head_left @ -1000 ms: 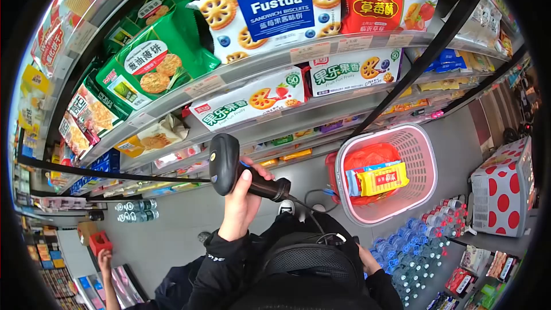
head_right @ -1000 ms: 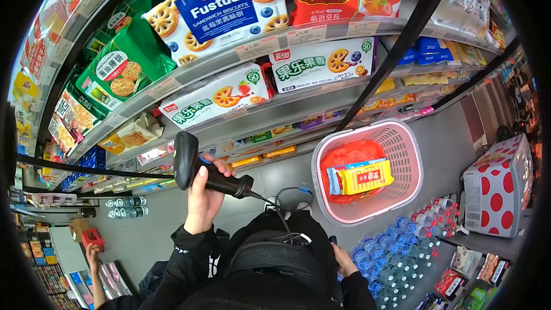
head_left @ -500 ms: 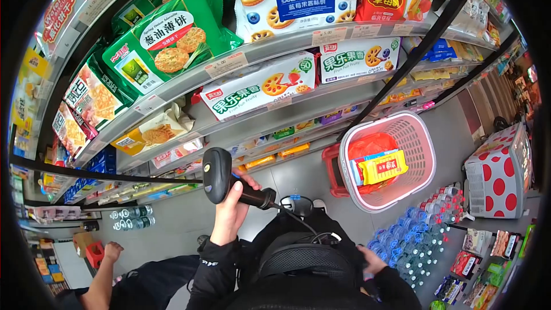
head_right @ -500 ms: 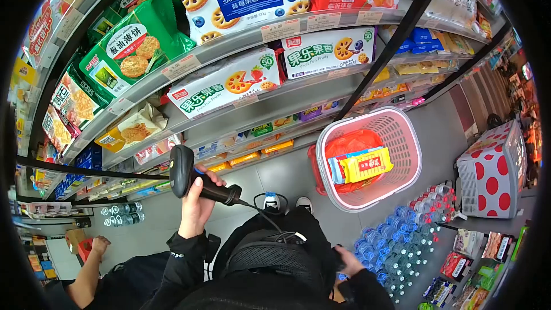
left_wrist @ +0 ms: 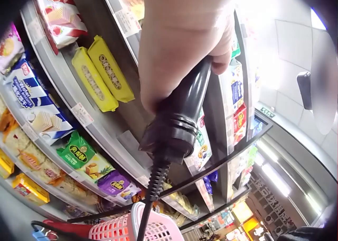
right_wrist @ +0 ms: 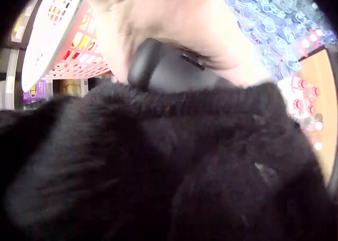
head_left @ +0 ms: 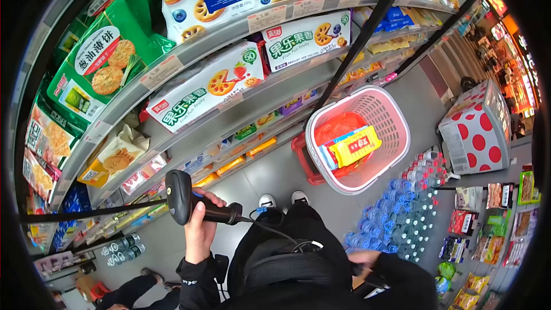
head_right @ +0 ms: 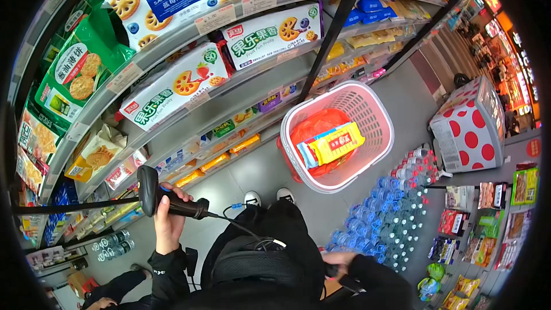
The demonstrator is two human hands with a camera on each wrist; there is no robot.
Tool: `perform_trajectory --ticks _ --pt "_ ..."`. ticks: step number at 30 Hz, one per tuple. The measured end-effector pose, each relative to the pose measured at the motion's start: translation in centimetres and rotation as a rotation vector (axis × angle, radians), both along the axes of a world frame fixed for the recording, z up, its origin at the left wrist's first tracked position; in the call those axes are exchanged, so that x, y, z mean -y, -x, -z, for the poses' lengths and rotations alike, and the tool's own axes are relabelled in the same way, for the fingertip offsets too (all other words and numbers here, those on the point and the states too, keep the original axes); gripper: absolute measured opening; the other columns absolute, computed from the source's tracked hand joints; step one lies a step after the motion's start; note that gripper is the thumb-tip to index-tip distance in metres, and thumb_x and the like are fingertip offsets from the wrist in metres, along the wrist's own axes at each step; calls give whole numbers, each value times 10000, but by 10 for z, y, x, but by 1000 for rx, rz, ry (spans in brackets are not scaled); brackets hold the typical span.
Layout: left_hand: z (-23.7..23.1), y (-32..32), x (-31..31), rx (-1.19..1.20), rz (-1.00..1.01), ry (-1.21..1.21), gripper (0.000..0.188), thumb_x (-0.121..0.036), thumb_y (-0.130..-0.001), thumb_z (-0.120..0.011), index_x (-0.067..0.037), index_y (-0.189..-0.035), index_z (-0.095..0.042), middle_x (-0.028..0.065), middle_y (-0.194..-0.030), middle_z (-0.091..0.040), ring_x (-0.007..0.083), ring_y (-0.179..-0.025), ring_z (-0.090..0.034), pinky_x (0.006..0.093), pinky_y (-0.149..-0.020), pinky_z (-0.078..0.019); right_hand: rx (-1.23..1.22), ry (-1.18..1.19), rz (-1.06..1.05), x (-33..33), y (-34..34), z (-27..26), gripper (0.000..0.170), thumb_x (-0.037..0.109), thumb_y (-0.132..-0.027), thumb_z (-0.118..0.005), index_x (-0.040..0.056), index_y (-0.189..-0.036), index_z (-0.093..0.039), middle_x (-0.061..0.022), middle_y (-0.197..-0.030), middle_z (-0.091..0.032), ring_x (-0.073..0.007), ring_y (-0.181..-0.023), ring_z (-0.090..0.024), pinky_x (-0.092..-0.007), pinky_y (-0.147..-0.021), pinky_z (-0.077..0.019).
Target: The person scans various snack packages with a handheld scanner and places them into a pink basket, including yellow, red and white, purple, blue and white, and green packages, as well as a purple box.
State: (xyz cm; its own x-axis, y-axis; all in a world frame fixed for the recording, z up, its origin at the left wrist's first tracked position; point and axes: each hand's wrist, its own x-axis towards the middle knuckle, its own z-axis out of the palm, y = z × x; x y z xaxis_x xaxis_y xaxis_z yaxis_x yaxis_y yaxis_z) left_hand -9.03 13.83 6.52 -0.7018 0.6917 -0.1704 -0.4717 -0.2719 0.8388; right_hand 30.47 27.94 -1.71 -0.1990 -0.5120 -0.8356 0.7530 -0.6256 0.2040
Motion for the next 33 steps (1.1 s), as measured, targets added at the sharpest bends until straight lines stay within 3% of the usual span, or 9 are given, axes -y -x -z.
perform_trajectory --ticks 3,11,14,17,19,25,29,31,33 --pt "5 0 -4 82 -7 -60 333 -214 -772 -592 -59 -1004 -409 97 -794 -499 204 -777 -501 385 -780 -410 -622 -674 -771 16 -19 -39 389 247 -789 -551 27 -1100 -473 -66 -858 -577 -214 -854 -574 -284 -754 -445" --pt "5 0 -4 96 58 -3 343 -236 -766 -594 -74 -1001 -403 84 -797 -480 191 -787 -487 373 -789 -404 -950 -629 -348 14 15 -38 609 109 -739 -548 24 -1276 -275 -124 -1261 -346 -200 -1192 -301 -286 -972 -252" --pt "5 0 -3 113 52 -7 337 -215 -762 -600 -66 -997 -411 84 -797 -482 193 -784 -498 375 -780 -412 -379 -378 -668 11 20 -9 581 320 -819 -484 82 -1305 -274 -131 -1061 -501 -231 -1036 -466 -336 -850 -390" --pt "7 1 0 107 57 -5 323 -189 -760 -605 -64 -991 -417 89 -800 -502 197 -791 -505 377 -778 -412 -858 -875 -1204 19 51 -21 512 213 -762 -493 27 -1220 -361 -203 -1168 -454 -396 -1038 -442 -367 -867 -386" --pt "9 1 2 107 67 -9 314 -172 -759 -609 -63 -986 -421 94 -806 -519 198 -800 -510 378 -779 -411 -688 -996 -1195 33 44 -14 505 204 -726 -519 27 -1183 -397 -233 -1118 -485 -422 -911 -500 -401 -766 -440" --pt "14 3 7 126 65 25 327 -185 -755 -610 -64 -988 -416 97 -791 -503 204 -776 -508 382 -773 -422 -561 -732 15 48 31 -2 555 226 -700 -639 -2 -1158 -423 -206 -1111 -514 -282 -1025 -509 -341 -818 -413" --pt "13 5 7 138 62 30 322 -181 -757 -609 -63 -988 -417 97 -793 -503 204 -777 -509 379 -775 -422 -886 -1001 -187 47 41 9 487 248 -733 -578 -34 -1107 -444 -248 -1005 -534 -349 -898 -542 -365 -754 -429" --pt "14 3 6 161 73 20 322 -178 -757 -609 -62 -991 -419 96 -798 -501 202 -780 -510 378 -777 -423 -532 -1064 -1061 40 54 -28 486 218 -743 -583 -40 -1119 -417 -249 -1009 -529 -318 -923 -536 -337 -785 -411" --pt "16 4 7 162 78 28 324 -177 -756 -610 -62 -993 -420 94 -800 -499 202 -780 -509 379 -777 -423 -515 -1061 -886 48 36 0 454 225 -755 -561 -39 -1098 -425 -244 -1025 -521 -321 -947 -523 -342 -790 -410"
